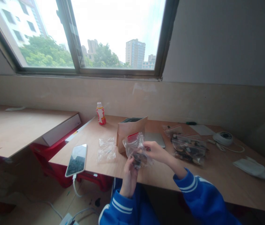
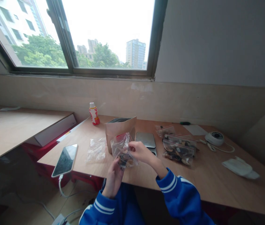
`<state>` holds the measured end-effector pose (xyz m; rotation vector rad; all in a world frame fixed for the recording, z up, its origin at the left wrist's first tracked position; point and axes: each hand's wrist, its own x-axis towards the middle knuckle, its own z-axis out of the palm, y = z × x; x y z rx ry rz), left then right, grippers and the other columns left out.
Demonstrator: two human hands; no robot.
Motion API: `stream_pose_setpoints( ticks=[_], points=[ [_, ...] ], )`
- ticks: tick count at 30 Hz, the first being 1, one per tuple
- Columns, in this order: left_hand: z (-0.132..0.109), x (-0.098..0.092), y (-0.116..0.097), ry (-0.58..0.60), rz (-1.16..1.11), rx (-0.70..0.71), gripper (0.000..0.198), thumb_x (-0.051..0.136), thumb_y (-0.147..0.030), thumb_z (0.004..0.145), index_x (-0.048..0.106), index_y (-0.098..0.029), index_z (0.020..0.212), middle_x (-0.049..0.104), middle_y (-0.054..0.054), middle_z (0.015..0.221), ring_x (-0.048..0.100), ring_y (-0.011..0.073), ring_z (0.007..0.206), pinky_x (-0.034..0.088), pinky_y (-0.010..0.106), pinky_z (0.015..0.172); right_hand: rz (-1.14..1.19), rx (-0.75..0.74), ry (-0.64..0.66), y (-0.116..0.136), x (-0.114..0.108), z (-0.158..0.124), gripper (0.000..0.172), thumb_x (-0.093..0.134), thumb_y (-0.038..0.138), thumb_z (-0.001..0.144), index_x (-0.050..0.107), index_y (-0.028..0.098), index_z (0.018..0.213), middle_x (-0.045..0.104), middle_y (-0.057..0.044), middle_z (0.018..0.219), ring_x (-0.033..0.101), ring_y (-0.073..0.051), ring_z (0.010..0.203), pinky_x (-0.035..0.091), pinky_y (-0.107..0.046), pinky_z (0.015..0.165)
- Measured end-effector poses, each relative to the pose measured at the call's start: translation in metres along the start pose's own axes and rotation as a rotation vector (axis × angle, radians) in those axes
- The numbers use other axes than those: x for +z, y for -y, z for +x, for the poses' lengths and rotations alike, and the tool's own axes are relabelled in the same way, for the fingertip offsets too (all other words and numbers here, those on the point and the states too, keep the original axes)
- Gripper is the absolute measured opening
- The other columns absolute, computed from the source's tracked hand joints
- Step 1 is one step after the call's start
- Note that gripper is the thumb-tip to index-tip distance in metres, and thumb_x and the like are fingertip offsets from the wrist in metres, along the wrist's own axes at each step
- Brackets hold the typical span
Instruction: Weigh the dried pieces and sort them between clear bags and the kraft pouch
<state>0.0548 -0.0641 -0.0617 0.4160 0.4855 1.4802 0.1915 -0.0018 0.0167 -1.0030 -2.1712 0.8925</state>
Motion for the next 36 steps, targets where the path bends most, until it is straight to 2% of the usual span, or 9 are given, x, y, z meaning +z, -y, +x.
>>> stream_pose_setpoints(
  ticks=[2, 4, 7, 12, 14, 18, 24, 32, 36],
  points=[
    [0.000, 0.000, 0.001, -0.008, 0.013, 0.022, 0.034, 0.060, -0.026, 0.082, 0.065, -0.017, 0.114, 0.063, 0.009, 0.125, 0.054, 0.0246, 0.120, 0.040, 0.035, 0.100, 0.023, -0.009, 0.073, 0.004, -0.002, -0.002, 0.022, 0.068, 0.033, 0.077, 0.070, 0.016, 0.091, 0.069, -0.005, 0.087, 0.062, -0.021, 0.080, 0.049, -0.030, 0.071],
    [-0.001, 0.000, 0.001, -0.013, 0.025, 0.044, 0.036, 0.060, -0.025, 0.081, 0.064, -0.018, 0.116, 0.064, 0.009, 0.124, 0.056, 0.0240, 0.117, 0.042, 0.034, 0.097, 0.074, -0.006, 0.149, 0.007, -0.002, -0.003, 0.031, 0.071, 0.028, 0.074, 0.067, 0.017, 0.102, 0.069, -0.005, 0.094, 0.062, -0.021, 0.083, 0.049, -0.030, 0.073],
    [-0.001, 0.001, 0.002, -0.016, 0.033, 0.058, 0.036, 0.060, -0.025, 0.082, 0.064, -0.019, 0.117, 0.065, 0.009, 0.122, 0.060, 0.0233, 0.110, 0.045, 0.034, 0.093, 0.094, 0.018, 0.149, 0.005, -0.001, -0.004, 0.031, 0.071, 0.021, 0.072, 0.065, 0.017, 0.102, 0.067, -0.004, 0.095, 0.062, -0.020, 0.082, 0.049, -0.030, 0.072],
    [-0.001, 0.003, 0.001, 0.001, 0.020, 0.047, 0.035, 0.060, -0.025, 0.082, 0.064, -0.018, 0.116, 0.065, 0.009, 0.121, 0.059, 0.0223, 0.112, 0.044, 0.031, 0.095, -0.020, -0.002, -0.092, -0.003, 0.002, -0.001, 0.007, 0.065, 0.022, 0.076, 0.067, 0.017, 0.081, 0.065, -0.002, 0.082, 0.058, -0.016, 0.073, 0.047, -0.027, 0.066],
    [0.000, 0.002, 0.000, -0.012, 0.025, 0.049, 0.034, 0.061, -0.025, 0.082, 0.065, -0.017, 0.115, 0.065, 0.009, 0.121, 0.059, 0.0218, 0.111, 0.045, 0.030, 0.093, -0.029, -0.017, -0.160, -0.003, 0.003, -0.001, 0.008, 0.062, 0.024, 0.079, 0.066, 0.018, 0.077, 0.063, -0.002, 0.078, 0.057, -0.015, 0.070, 0.046, -0.026, 0.063],
    [0.001, 0.000, -0.001, -0.044, 0.028, 0.041, 0.034, 0.061, -0.023, 0.082, 0.064, -0.016, 0.116, 0.065, 0.010, 0.120, 0.060, 0.0212, 0.110, 0.046, 0.030, 0.092, 0.038, 0.001, -0.148, -0.001, 0.004, -0.001, 0.008, 0.063, 0.024, 0.076, 0.067, 0.017, 0.077, 0.065, -0.002, 0.077, 0.059, -0.014, 0.068, 0.047, -0.025, 0.062],
    [0.001, -0.001, -0.002, -0.029, -0.026, 0.010, 0.038, 0.061, -0.022, 0.082, 0.062, -0.019, 0.120, 0.064, 0.009, 0.124, 0.056, 0.0231, 0.118, 0.042, 0.034, 0.100, 0.089, 0.043, -0.251, 0.001, 0.000, 0.001, 0.009, 0.062, 0.020, 0.073, 0.070, 0.018, 0.077, 0.068, -0.002, 0.079, 0.063, -0.016, 0.070, 0.050, -0.027, 0.066],
    [0.005, -0.005, -0.002, -0.158, -0.106, -0.009, 0.036, 0.061, -0.021, 0.080, 0.064, -0.020, 0.116, 0.065, 0.006, 0.122, 0.056, 0.0207, 0.118, 0.041, 0.031, 0.101, 0.082, -0.058, -0.531, 0.016, -0.020, 0.013, 0.009, 0.063, 0.024, 0.077, 0.070, 0.020, 0.080, 0.071, -0.004, 0.085, 0.067, -0.019, 0.079, 0.052, -0.030, 0.073],
    [0.004, -0.005, -0.004, -0.182, -0.137, -0.028, 0.033, 0.061, -0.019, 0.079, 0.066, -0.019, 0.112, 0.066, 0.007, 0.121, 0.056, 0.0213, 0.117, 0.043, 0.032, 0.100, 0.055, -0.186, -0.796, 0.029, -0.032, 0.043, 0.011, 0.063, 0.026, 0.079, 0.069, 0.018, 0.084, 0.070, -0.006, 0.088, 0.066, -0.018, 0.079, 0.052, -0.030, 0.073]
  ],
)
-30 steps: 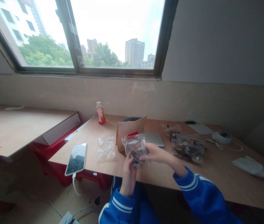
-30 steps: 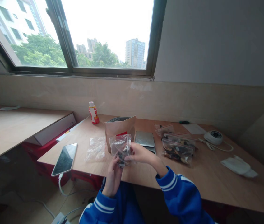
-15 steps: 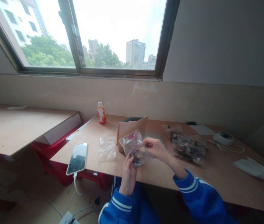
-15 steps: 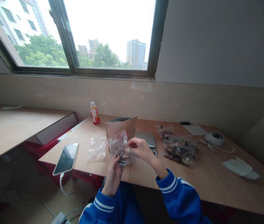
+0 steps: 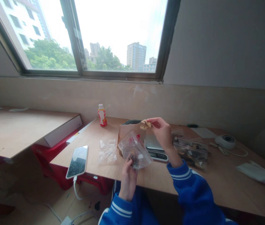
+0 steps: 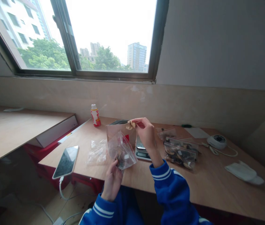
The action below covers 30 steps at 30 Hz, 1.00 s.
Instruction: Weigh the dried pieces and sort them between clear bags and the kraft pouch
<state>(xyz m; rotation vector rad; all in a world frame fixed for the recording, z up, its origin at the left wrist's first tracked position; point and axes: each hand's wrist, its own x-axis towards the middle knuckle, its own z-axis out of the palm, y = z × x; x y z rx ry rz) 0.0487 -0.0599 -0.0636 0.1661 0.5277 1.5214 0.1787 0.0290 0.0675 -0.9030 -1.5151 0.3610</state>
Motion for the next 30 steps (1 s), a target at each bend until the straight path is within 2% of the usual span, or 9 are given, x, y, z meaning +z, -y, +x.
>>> stream_pose_setpoints(
  ticks=[2, 3, 7, 12, 16, 20, 22, 24, 30],
  points=[
    [-0.001, 0.000, -0.001, 0.010, -0.006, -0.002, 0.033, 0.061, -0.019, 0.079, 0.066, -0.019, 0.111, 0.065, 0.006, 0.122, 0.056, 0.0219, 0.118, 0.043, 0.034, 0.101, -0.068, -0.094, -0.049, 0.001, 0.012, 0.015, 0.010, 0.060, 0.023, 0.081, 0.068, 0.018, 0.083, 0.068, -0.006, 0.088, 0.064, -0.018, 0.079, 0.051, -0.030, 0.072],
    [-0.002, 0.000, -0.002, 0.016, -0.006, 0.001, 0.032, 0.061, -0.019, 0.079, 0.066, -0.019, 0.111, 0.065, 0.007, 0.122, 0.056, 0.0221, 0.118, 0.042, 0.034, 0.101, -0.103, -0.141, -0.023, 0.000, 0.018, 0.020, 0.011, 0.057, 0.020, 0.082, 0.068, 0.019, 0.082, 0.068, -0.006, 0.089, 0.064, -0.017, 0.080, 0.051, -0.029, 0.072],
    [-0.001, -0.002, -0.004, 0.042, 0.006, 0.007, 0.033, 0.059, -0.018, 0.079, 0.067, -0.018, 0.111, 0.067, 0.008, 0.118, 0.058, 0.0232, 0.116, 0.043, 0.035, 0.101, -0.177, -0.241, 0.249, -0.010, 0.032, 0.028, 0.018, 0.052, 0.013, 0.082, 0.068, 0.020, 0.082, 0.068, -0.004, 0.086, 0.063, -0.017, 0.082, 0.049, -0.028, 0.074],
    [0.001, -0.005, -0.006, 0.035, -0.020, 0.007, 0.032, 0.057, -0.016, 0.080, 0.068, -0.019, 0.110, 0.069, 0.008, 0.114, 0.060, 0.0224, 0.113, 0.045, 0.035, 0.099, -0.139, -0.240, 0.429, -0.013, 0.026, 0.025, 0.028, 0.047, 0.008, 0.083, 0.066, 0.018, 0.100, 0.068, -0.006, 0.099, 0.063, -0.017, 0.091, 0.048, -0.028, 0.081],
    [0.002, -0.004, -0.007, 0.026, -0.031, 0.004, 0.030, 0.057, -0.015, 0.080, 0.069, -0.017, 0.108, 0.069, 0.009, 0.114, 0.062, 0.0226, 0.110, 0.047, 0.035, 0.097, -0.145, -0.256, 0.512, -0.006, 0.018, 0.024, 0.031, 0.046, 0.006, 0.082, 0.062, 0.018, 0.106, 0.066, -0.007, 0.103, 0.062, -0.017, 0.093, 0.048, -0.028, 0.082],
    [0.002, -0.004, -0.006, 0.043, -0.027, -0.009, 0.031, 0.057, -0.013, 0.079, 0.069, -0.015, 0.108, 0.069, 0.010, 0.114, 0.063, 0.0230, 0.108, 0.046, 0.035, 0.099, -0.193, -0.280, 0.552, 0.001, 0.013, 0.020, 0.029, 0.046, 0.010, 0.085, 0.059, 0.019, 0.109, 0.065, -0.008, 0.106, 0.062, -0.018, 0.095, 0.047, -0.030, 0.083],
    [0.001, -0.004, -0.006, 0.055, -0.027, -0.014, 0.032, 0.057, -0.013, 0.079, 0.069, -0.016, 0.109, 0.069, 0.010, 0.114, 0.063, 0.0231, 0.108, 0.046, 0.035, 0.099, -0.217, -0.271, 0.553, 0.003, 0.012, 0.019, 0.019, 0.051, 0.019, 0.088, 0.060, 0.019, 0.104, 0.065, -0.007, 0.102, 0.062, -0.018, 0.091, 0.047, -0.029, 0.081],
    [0.001, -0.004, -0.005, 0.058, -0.027, -0.016, 0.032, 0.057, -0.013, 0.079, 0.069, -0.016, 0.109, 0.070, 0.010, 0.113, 0.063, 0.0232, 0.108, 0.047, 0.036, 0.098, -0.237, -0.251, 0.551, 0.005, 0.012, 0.019, 0.018, 0.059, 0.028, 0.085, 0.060, 0.018, 0.101, 0.065, -0.006, 0.097, 0.061, -0.017, 0.085, 0.047, -0.029, 0.078],
    [-0.001, -0.002, -0.005, 0.015, -0.028, -0.019, 0.030, 0.057, -0.011, 0.078, 0.071, -0.016, 0.105, 0.070, 0.009, 0.114, 0.064, 0.0223, 0.107, 0.050, 0.032, 0.094, -0.153, -0.126, 0.466, -0.003, 0.019, 0.019, 0.020, 0.059, 0.032, 0.083, 0.058, 0.019, 0.098, 0.065, -0.002, 0.088, 0.061, -0.015, 0.075, 0.048, -0.027, 0.070]
  ],
)
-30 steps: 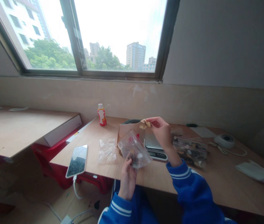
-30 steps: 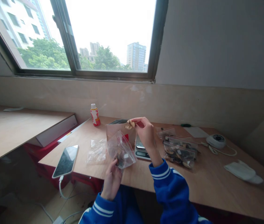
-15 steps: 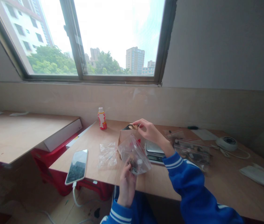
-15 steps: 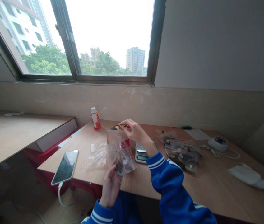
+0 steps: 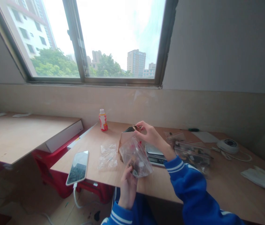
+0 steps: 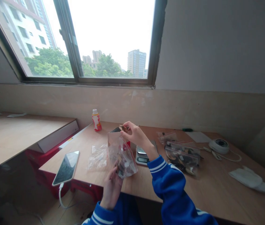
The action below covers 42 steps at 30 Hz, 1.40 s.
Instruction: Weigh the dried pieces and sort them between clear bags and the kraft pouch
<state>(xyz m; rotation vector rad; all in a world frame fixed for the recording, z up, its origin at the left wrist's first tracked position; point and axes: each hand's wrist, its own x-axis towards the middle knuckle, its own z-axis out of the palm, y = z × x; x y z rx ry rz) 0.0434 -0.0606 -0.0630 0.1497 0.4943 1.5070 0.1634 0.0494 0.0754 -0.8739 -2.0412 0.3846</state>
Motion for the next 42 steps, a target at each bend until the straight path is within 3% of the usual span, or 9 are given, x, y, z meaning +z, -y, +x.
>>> stream_pose_setpoints(
  ticks=[7, 11, 15, 18, 22, 26, 29, 34, 42],
  points=[
    [0.000, 0.001, -0.002, -0.056, 0.009, 0.005, 0.030, 0.056, -0.009, 0.077, 0.071, -0.016, 0.102, 0.069, 0.009, 0.115, 0.065, 0.0204, 0.103, 0.052, 0.029, 0.089, 0.058, 0.020, -0.071, -0.008, 0.002, -0.002, 0.019, 0.050, 0.023, 0.086, 0.058, 0.019, 0.102, 0.069, -0.003, 0.085, 0.066, -0.017, 0.079, 0.050, -0.030, 0.073],
    [0.001, -0.001, -0.001, -0.037, 0.012, 0.002, 0.031, 0.056, -0.010, 0.078, 0.071, -0.016, 0.104, 0.068, 0.009, 0.117, 0.064, 0.0222, 0.107, 0.051, 0.031, 0.091, -0.028, -0.091, -0.017, -0.008, 0.003, -0.002, 0.019, 0.048, 0.022, 0.089, 0.067, 0.020, 0.091, 0.068, -0.006, 0.096, 0.062, -0.019, 0.093, 0.048, -0.034, 0.086],
    [0.002, -0.004, 0.000, -0.004, 0.004, 0.013, 0.031, 0.055, -0.012, 0.079, 0.070, -0.016, 0.106, 0.069, 0.010, 0.115, 0.062, 0.0236, 0.111, 0.048, 0.034, 0.095, -0.074, -0.158, -0.116, -0.004, 0.004, -0.004, 0.024, 0.049, 0.021, 0.088, 0.066, 0.022, 0.105, 0.061, -0.008, 0.113, 0.054, -0.021, 0.109, 0.040, -0.039, 0.098],
    [0.003, -0.006, -0.001, 0.010, -0.027, 0.011, 0.031, 0.053, -0.012, 0.081, 0.070, -0.018, 0.106, 0.070, 0.008, 0.113, 0.059, 0.0231, 0.115, 0.044, 0.036, 0.100, -0.004, -0.085, -0.174, 0.000, -0.001, -0.013, 0.023, 0.047, 0.013, 0.083, 0.066, 0.019, 0.094, 0.064, -0.006, 0.099, 0.058, -0.019, 0.098, 0.045, -0.035, 0.090],
    [0.004, -0.008, -0.003, 0.082, -0.055, 0.001, 0.036, 0.050, -0.014, 0.081, 0.069, -0.019, 0.111, 0.070, 0.008, 0.114, 0.054, 0.0233, 0.121, 0.039, 0.037, 0.105, 0.139, 0.132, 0.118, 0.005, -0.009, -0.030, 0.025, 0.042, 0.008, 0.079, 0.065, 0.017, 0.078, 0.066, -0.001, 0.075, 0.060, -0.014, 0.070, 0.046, -0.024, 0.065],
    [0.002, -0.007, -0.004, 0.161, 0.002, 0.040, 0.040, 0.052, -0.014, 0.077, 0.068, -0.018, 0.114, 0.068, 0.008, 0.118, 0.054, 0.0257, 0.120, 0.039, 0.040, 0.104, 0.144, 0.198, 0.434, 0.008, -0.007, -0.045, 0.022, 0.046, 0.011, 0.078, 0.068, 0.016, 0.080, 0.067, -0.001, 0.074, 0.059, -0.014, 0.066, 0.045, -0.022, 0.061],
    [-0.002, -0.005, -0.006, 0.237, 0.098, 0.068, 0.042, 0.054, -0.015, 0.077, 0.065, -0.017, 0.117, 0.066, 0.009, 0.121, 0.053, 0.0268, 0.121, 0.038, 0.041, 0.105, 0.226, 0.253, 0.494, 0.010, -0.002, -0.053, 0.015, 0.055, 0.022, 0.081, 0.067, 0.015, 0.086, 0.068, -0.002, 0.077, 0.059, -0.014, 0.064, 0.046, -0.022, 0.058],
    [-0.005, 0.000, -0.009, 0.246, 0.243, 0.087, 0.045, 0.065, -0.017, 0.078, 0.061, -0.021, 0.122, 0.062, 0.009, 0.127, 0.053, 0.0264, 0.122, 0.041, 0.038, 0.102, 0.408, 0.393, 0.561, 0.010, 0.003, -0.062, 0.036, 0.065, 0.041, 0.079, 0.066, 0.016, 0.105, 0.067, -0.001, 0.071, 0.054, -0.011, 0.049, 0.043, -0.021, 0.045],
    [0.001, -0.001, -0.006, 0.093, 0.461, 0.256, 0.049, 0.080, -0.023, 0.064, 0.061, -0.019, 0.108, 0.069, 0.011, 0.110, 0.065, 0.0243, 0.101, 0.052, 0.031, 0.083, 0.434, 0.335, 0.607, -0.001, 0.017, -0.071, 0.038, 0.068, 0.041, 0.077, 0.067, 0.018, 0.108, 0.071, -0.004, 0.090, 0.065, -0.020, 0.077, 0.052, -0.030, 0.069]
  ],
)
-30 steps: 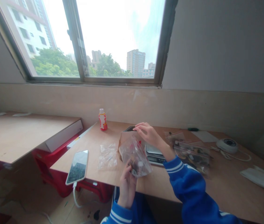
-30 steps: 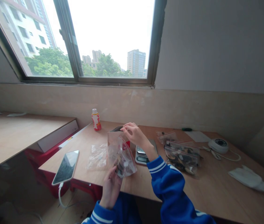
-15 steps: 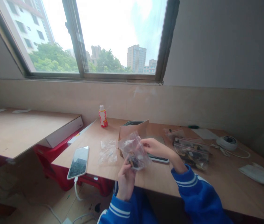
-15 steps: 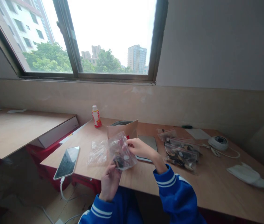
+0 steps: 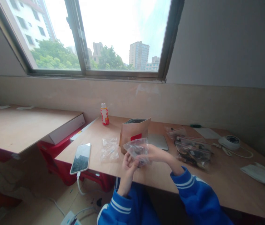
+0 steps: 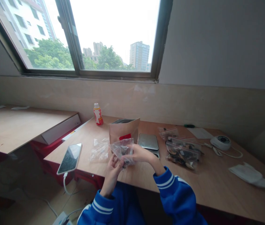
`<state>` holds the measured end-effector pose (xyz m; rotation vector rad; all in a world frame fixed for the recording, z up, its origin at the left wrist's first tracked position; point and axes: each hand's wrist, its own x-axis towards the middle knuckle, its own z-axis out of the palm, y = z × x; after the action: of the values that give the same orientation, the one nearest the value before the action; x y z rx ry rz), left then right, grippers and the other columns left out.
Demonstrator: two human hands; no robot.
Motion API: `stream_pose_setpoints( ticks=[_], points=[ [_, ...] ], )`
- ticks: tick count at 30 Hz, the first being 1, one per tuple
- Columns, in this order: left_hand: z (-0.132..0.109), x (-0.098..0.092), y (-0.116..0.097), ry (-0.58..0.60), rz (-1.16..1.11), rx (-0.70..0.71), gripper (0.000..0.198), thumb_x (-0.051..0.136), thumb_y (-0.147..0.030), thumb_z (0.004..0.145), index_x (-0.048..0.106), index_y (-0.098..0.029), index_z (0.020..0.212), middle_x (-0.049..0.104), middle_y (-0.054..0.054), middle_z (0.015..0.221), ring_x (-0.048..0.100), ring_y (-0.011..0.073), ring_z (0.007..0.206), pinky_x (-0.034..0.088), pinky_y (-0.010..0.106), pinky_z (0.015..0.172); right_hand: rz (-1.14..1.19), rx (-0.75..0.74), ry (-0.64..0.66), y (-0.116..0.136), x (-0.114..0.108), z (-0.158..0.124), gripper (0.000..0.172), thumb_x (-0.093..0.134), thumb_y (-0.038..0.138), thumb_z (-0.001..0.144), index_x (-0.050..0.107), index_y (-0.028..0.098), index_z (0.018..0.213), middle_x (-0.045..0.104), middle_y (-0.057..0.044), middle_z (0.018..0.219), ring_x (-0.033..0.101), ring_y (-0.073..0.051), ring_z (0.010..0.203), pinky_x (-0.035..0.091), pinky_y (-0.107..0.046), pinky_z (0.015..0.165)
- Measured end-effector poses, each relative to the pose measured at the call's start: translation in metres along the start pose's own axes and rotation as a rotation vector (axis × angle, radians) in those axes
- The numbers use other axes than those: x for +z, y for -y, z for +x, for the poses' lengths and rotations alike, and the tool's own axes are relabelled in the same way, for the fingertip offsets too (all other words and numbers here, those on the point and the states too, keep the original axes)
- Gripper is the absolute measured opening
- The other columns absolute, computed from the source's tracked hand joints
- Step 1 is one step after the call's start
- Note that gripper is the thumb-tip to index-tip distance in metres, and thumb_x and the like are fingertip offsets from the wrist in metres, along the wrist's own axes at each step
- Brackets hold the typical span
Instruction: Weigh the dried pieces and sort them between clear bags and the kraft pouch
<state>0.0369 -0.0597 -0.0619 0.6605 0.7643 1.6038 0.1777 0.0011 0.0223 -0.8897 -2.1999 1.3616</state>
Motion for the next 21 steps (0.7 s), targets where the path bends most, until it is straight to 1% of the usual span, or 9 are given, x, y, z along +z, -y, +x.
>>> stream_pose_setpoints(
  ticks=[2, 4, 7, 9, 11, 13, 15, 18, 21],
  points=[
    [0.001, -0.003, 0.000, -0.078, 0.053, 0.030, 0.037, 0.080, -0.026, 0.064, 0.061, -0.017, 0.094, 0.071, 0.007, 0.095, 0.067, 0.0211, 0.089, 0.054, 0.029, 0.075, 0.029, -0.009, -0.034, -0.004, 0.000, 0.001, 0.038, 0.066, 0.043, 0.079, 0.068, 0.018, 0.107, 0.071, -0.006, 0.099, 0.065, -0.023, 0.088, 0.052, -0.035, 0.079],
    [0.002, -0.006, -0.001, -0.093, 0.091, 0.044, 0.028, 0.078, -0.028, 0.066, 0.059, -0.016, 0.083, 0.069, 0.005, 0.084, 0.067, 0.0184, 0.082, 0.054, 0.029, 0.073, 0.064, -0.004, -0.092, -0.007, 0.000, 0.002, 0.040, 0.065, 0.046, 0.079, 0.067, 0.017, 0.107, 0.070, -0.008, 0.104, 0.065, -0.025, 0.094, 0.051, -0.038, 0.085],
    [0.001, -0.008, -0.005, -0.021, 0.118, 0.044, 0.023, 0.075, -0.028, 0.070, 0.060, -0.015, 0.080, 0.069, 0.005, 0.081, 0.066, 0.0168, 0.080, 0.053, 0.028, 0.075, 0.090, 0.014, -0.143, -0.008, 0.001, 0.002, 0.043, 0.067, 0.048, 0.077, 0.067, 0.017, 0.107, 0.071, -0.008, 0.103, 0.065, -0.025, 0.094, 0.050, -0.041, 0.088],
    [0.000, -0.008, -0.007, 0.019, 0.130, 0.058, 0.021, 0.074, -0.028, 0.072, 0.061, -0.014, 0.081, 0.069, 0.005, 0.082, 0.065, 0.0163, 0.081, 0.052, 0.027, 0.076, 0.088, 0.022, -0.138, -0.007, 0.002, 0.002, 0.043, 0.068, 0.048, 0.076, 0.068, 0.017, 0.105, 0.071, -0.008, 0.103, 0.065, -0.025, 0.095, 0.050, -0.041, 0.089],
    [0.000, -0.008, -0.008, 0.035, 0.133, 0.073, 0.019, 0.073, -0.027, 0.073, 0.061, -0.014, 0.081, 0.069, 0.005, 0.081, 0.064, 0.0158, 0.080, 0.051, 0.026, 0.075, 0.096, 0.019, -0.123, -0.005, 0.003, 0.002, 0.043, 0.069, 0.047, 0.075, 0.068, 0.017, 0.106, 0.070, -0.008, 0.106, 0.064, -0.025, 0.096, 0.049, -0.040, 0.089],
    [-0.001, -0.007, -0.007, 0.025, 0.118, 0.084, 0.019, 0.074, -0.026, 0.072, 0.061, -0.015, 0.080, 0.069, 0.004, 0.080, 0.064, 0.0155, 0.079, 0.050, 0.025, 0.074, 0.097, -0.002, -0.123, -0.003, 0.004, 0.003, 0.046, 0.072, 0.045, 0.073, 0.068, 0.016, 0.108, 0.070, -0.009, 0.106, 0.064, -0.026, 0.096, 0.049, -0.040, 0.088],
    [-0.001, -0.006, -0.005, 0.008, 0.090, 0.090, 0.020, 0.075, -0.025, 0.070, 0.060, -0.015, 0.078, 0.068, 0.003, 0.078, 0.064, 0.0151, 0.078, 0.049, 0.025, 0.073, 0.086, -0.033, -0.150, -0.002, 0.006, 0.004, 0.048, 0.074, 0.044, 0.071, 0.068, 0.016, 0.109, 0.071, -0.009, 0.104, 0.065, -0.027, 0.094, 0.050, -0.040, 0.085],
    [-0.001, -0.006, -0.004, -0.008, 0.040, 0.084, 0.021, 0.077, -0.024, 0.068, 0.060, -0.015, 0.077, 0.067, 0.002, 0.077, 0.063, 0.0143, 0.077, 0.048, 0.024, 0.072, 0.099, -0.047, -0.197, -0.002, 0.009, 0.006, 0.045, 0.075, 0.042, 0.069, 0.070, 0.013, 0.103, 0.072, -0.010, 0.096, 0.066, -0.026, 0.088, 0.051, -0.037, 0.078],
    [-0.001, -0.004, -0.003, -0.056, -0.046, 0.047, 0.021, 0.077, -0.024, 0.069, 0.062, -0.016, 0.081, 0.068, 0.002, 0.084, 0.064, 0.0146, 0.083, 0.048, 0.024, 0.077, 0.152, -0.011, -0.252, -0.005, 0.011, 0.009, 0.040, 0.076, 0.041, 0.067, 0.072, 0.012, 0.094, 0.073, -0.009, 0.089, 0.066, -0.024, 0.081, 0.050, -0.034, 0.072]
  ],
)
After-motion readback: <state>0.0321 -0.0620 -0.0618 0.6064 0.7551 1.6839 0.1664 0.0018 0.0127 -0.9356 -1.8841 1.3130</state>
